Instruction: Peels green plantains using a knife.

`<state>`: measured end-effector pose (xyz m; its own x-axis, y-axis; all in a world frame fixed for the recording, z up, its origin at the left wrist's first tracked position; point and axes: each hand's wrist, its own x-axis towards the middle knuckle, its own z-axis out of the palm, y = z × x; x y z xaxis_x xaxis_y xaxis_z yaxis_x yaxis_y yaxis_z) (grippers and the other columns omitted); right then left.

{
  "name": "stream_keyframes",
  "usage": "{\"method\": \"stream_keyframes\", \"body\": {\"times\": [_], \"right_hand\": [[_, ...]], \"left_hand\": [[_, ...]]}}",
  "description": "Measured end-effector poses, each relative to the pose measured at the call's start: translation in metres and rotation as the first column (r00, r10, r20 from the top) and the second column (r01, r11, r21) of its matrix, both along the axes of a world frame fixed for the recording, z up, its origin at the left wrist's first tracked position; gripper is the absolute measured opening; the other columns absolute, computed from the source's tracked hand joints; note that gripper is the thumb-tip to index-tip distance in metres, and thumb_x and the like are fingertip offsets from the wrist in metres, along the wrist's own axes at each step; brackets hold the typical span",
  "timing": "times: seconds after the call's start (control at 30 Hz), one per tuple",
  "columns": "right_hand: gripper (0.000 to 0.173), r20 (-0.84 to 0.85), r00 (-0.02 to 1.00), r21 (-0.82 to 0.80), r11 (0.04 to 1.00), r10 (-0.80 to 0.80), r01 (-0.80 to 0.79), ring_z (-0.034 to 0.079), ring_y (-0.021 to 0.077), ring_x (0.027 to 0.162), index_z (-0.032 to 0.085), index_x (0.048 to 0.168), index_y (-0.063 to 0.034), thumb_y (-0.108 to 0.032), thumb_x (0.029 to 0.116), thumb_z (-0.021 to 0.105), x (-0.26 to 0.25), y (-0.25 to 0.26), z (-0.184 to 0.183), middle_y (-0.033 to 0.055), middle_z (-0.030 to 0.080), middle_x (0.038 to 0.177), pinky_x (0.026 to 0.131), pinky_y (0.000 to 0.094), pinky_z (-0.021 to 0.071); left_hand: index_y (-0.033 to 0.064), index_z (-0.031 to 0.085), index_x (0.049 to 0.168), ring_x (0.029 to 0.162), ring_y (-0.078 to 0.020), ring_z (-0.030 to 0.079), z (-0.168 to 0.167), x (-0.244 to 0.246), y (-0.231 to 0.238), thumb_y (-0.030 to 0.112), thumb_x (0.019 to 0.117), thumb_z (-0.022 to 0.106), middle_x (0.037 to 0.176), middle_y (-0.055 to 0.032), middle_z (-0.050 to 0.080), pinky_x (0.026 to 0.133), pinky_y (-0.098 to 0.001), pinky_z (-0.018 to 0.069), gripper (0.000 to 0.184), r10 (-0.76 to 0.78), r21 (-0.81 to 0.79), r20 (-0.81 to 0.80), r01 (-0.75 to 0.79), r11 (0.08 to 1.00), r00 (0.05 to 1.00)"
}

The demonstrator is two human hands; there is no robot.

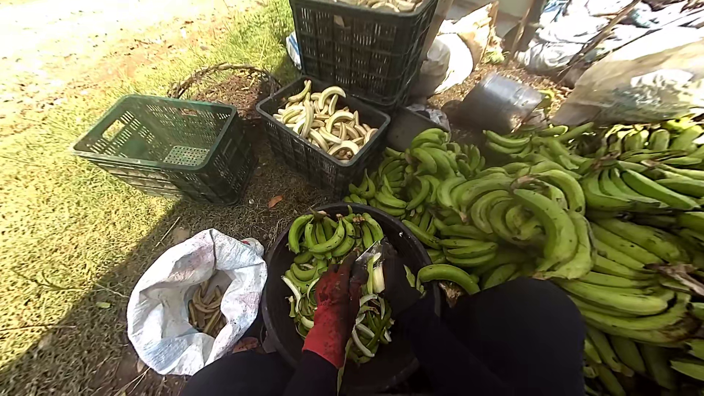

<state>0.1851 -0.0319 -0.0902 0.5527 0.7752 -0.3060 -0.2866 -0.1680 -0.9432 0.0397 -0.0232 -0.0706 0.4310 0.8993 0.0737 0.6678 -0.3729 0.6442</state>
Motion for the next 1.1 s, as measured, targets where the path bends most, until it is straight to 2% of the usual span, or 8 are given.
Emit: {"method": "stream_keyframes", "body": {"times": [0.1,0.23,0.37,0.47,0.67,0.8,0.97,1.1], "right_hand": [[0.049,0.172,0.902,-0.043,0.917,0.397,-0.396,0.062,0.0115,0.113,0.049,0.145,-0.0008,-0.031,0.1113,0.03,0.003,-0.02,0.003,0.0129,0.063,0.129,0.1,0.0293,0.0516],[0.056,0.007,0.705,-0.096,0.703,0.709,-0.705,0.069,0.0167,0.088,0.048,0.148,-0.0076,-0.041,0.1034,0.041,0.005,-0.035,0.005,0.0091,0.069,0.106,0.081,0.0369,0.0584],[0.042,-0.465,0.822,0.056,0.938,0.328,-0.342,0.065,0.0167,0.062,0.052,0.127,-0.0096,-0.037,0.1124,0.024,0.016,-0.031,-0.005,0.0084,0.066,0.081,0.052,0.0291,0.055],[0.047,-0.653,0.733,0.188,0.978,0.19,-0.085,0.063,0.0133,0.065,0.056,0.108,-0.0077,-0.036,0.112,0.02,0.035,-0.019,-0.016,0.006,0.064,0.079,0.058,0.0276,0.0559],[0.049,-0.759,0.629,0.109,0.985,0.167,-0.13,0.058,0.0111,0.051,0.055,0.093,-0.0068,-0.037,0.1111,0.02,0.039,-0.015,0.007,0.0051,0.059,0.067,0.046,0.0224,0.051],[0.04,-0.55,0.818,0.15,0.984,0.166,-0.099,0.065,0.0111,0.066,0.059,0.106,-0.0058,-0.028,0.1115,0.026,0.014,-0.018,-0.004,0.0049,0.066,0.077,0.059,0.0273,0.056],[0.042,0.078,0.97,0.1,0.966,0.23,-0.238,0.062,0.009,0.111,0.053,0.14,0.0036,-0.02,0.111,0.034,-0.003,-0.034,-0.013,0.0122,0.065,0.126,0.1,0.0257,0.0503],[0.05,0.136,0.871,-0.029,0.881,0.472,-0.472,0.067,0.0156,0.099,0.051,0.148,-0.0073,-0.032,0.1065,0.038,-0.008,-0.047,0.0,0.0115,0.065,0.127,0.086,0.0356,0.0576]], "left_hand": [[0.021,0.06,0.144,0.122,-0.0278,0.064,-0.01,-0.01,0.017,0.033,0.1089,0.042,0.13,-0.0118,0.068,0.107,-0.0506,0.0491,0.041,0.019,-0.192,0.038,-0.012,0.981,0.999],[0.0179,0.062,0.141,0.13,-0.0208,0.059,-0.018,-0.018,0.028,0.044,0.1106,0.036,0.136,-0.0079,0.066,0.114,-0.0457,0.0439,0.048,0.098,-0.324,0.031,-0.083,0.942,0.995],[0.0208,0.061,0.142,0.113,-0.0213,0.067,-0.015,-0.014,0.011,0.046,0.1089,0.04,0.123,-0.0072,0.07,0.102,-0.0469,0.053,0.047,-0.016,-0.18,0.088,0.032,0.983,0.996],[0.0233,0.063,0.141,0.1,-0.0279,0.07,-0.011,-0.011,-0.013,0.046,0.105,0.048,0.111,-0.0109,0.073,0.09,-0.0512,0.0572,0.045,-0.231,0.062,0.018,0.229,0.971,0.973],[0.0252,0.066,0.137,0.093,-0.0314,0.071,-0.018,-0.012,-0.02,0.062,0.1024,0.04,0.104,-0.0137,0.073,0.082,-0.0541,0.0571,0.057,-0.244,0.337,0.004,0.228,0.913,0.97],[0.0201,0.068,0.136,0.095,-0.0333,0.071,-0.014,-0.006,-0.017,0.048,0.101,0.05,0.107,-0.0156,0.073,0.085,-0.0547,0.0575,0.049,-0.167,0.243,0.038,0.153,0.958,0.985],[0.0205,0.062,0.142,0.107,-0.0338,0.068,-0.009,-0.001,-0.004,0.031,0.1045,0.052,0.119,-0.0172,0.07,0.095,-0.0528,0.055,0.04,0.033,-0.13,0.012,-0.031,0.991,0.999],[0.014,0.062,0.14,0.125,-0.0249,0.061,-0.015,-0.007,0.007,0.039,0.1104,0.039,0.131,-0.0125,0.067,0.11,-0.0477,0.046,0.045,0.175,-0.314,0.126,-0.128,0.941,0.976]]}}
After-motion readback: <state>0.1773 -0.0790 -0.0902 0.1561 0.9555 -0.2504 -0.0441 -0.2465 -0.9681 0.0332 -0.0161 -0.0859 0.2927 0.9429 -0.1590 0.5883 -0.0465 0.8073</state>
